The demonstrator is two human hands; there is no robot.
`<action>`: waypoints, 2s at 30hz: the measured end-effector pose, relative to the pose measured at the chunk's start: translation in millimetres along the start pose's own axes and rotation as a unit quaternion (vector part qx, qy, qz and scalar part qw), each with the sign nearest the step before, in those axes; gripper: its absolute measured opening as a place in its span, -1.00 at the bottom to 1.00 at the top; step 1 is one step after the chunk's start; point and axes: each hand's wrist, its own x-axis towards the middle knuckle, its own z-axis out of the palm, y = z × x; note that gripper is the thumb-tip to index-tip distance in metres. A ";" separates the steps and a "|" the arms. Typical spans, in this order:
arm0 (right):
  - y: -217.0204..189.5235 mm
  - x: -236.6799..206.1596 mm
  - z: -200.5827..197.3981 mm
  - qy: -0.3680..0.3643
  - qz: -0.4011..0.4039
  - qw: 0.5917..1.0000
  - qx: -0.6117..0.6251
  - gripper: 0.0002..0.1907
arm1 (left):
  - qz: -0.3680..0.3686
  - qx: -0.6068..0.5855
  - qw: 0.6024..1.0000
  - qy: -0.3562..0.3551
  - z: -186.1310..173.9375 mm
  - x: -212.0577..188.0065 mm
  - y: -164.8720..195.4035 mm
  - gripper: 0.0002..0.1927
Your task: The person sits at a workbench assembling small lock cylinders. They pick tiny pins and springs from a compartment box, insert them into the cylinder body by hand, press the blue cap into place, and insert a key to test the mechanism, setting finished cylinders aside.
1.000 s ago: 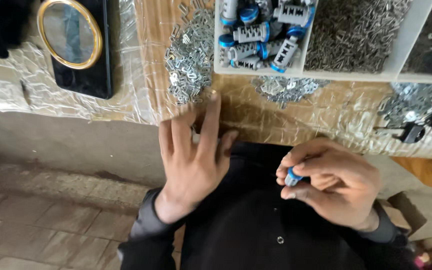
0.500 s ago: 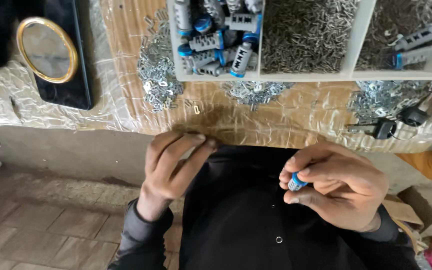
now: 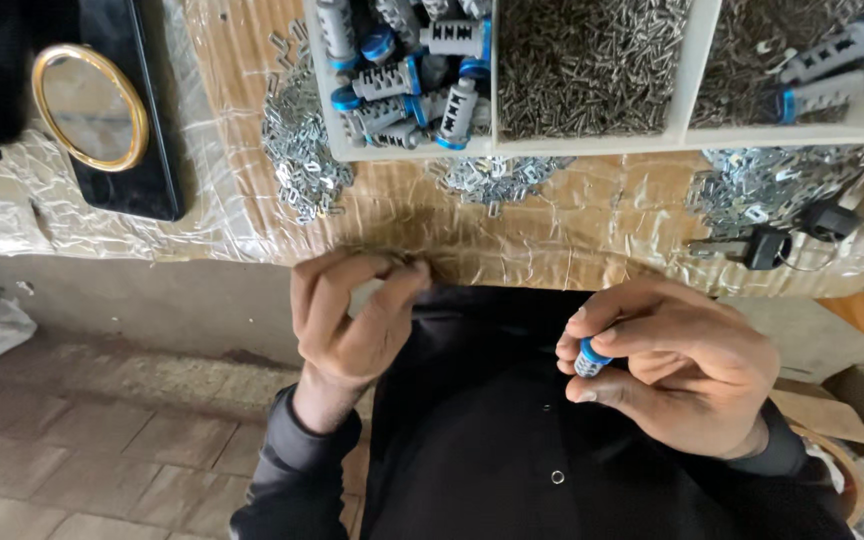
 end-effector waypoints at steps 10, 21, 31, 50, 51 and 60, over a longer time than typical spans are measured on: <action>5.3 -2.4 -2.1 0.023 0.021 0.999 0.034 -0.56 | -0.195 -0.179 0.963 -0.057 -30.9 35.5 48.0 -0.81; -4.6 -10.5 -7.7 0.057 0.009 0.998 0.024 -0.62 | -0.114 -0.287 0.945 -0.110 -4.0 59.7 74.6 -0.77; 6.7 -10.1 -6.2 0.046 -0.008 0.997 -0.067 -0.64 | 0.051 -0.300 0.949 -0.082 13.5 58.0 73.3 -0.76; 10.7 7.9 1.4 -0.108 -0.011 0.983 -0.151 -0.66 | -0.247 -0.601 0.737 -0.187 -6.0 27.8 56.2 -0.77; 11.6 9.8 -1.4 -0.145 0.004 0.979 -0.144 -0.64 | -0.319 -0.686 0.612 -0.230 -7.2 29.4 57.0 -0.72; 11.7 -5.3 -1.6 0.005 0.026 0.995 0.095 -0.61 | 0.006 0.010 0.997 -0.080 4.8 29.6 45.5 -0.59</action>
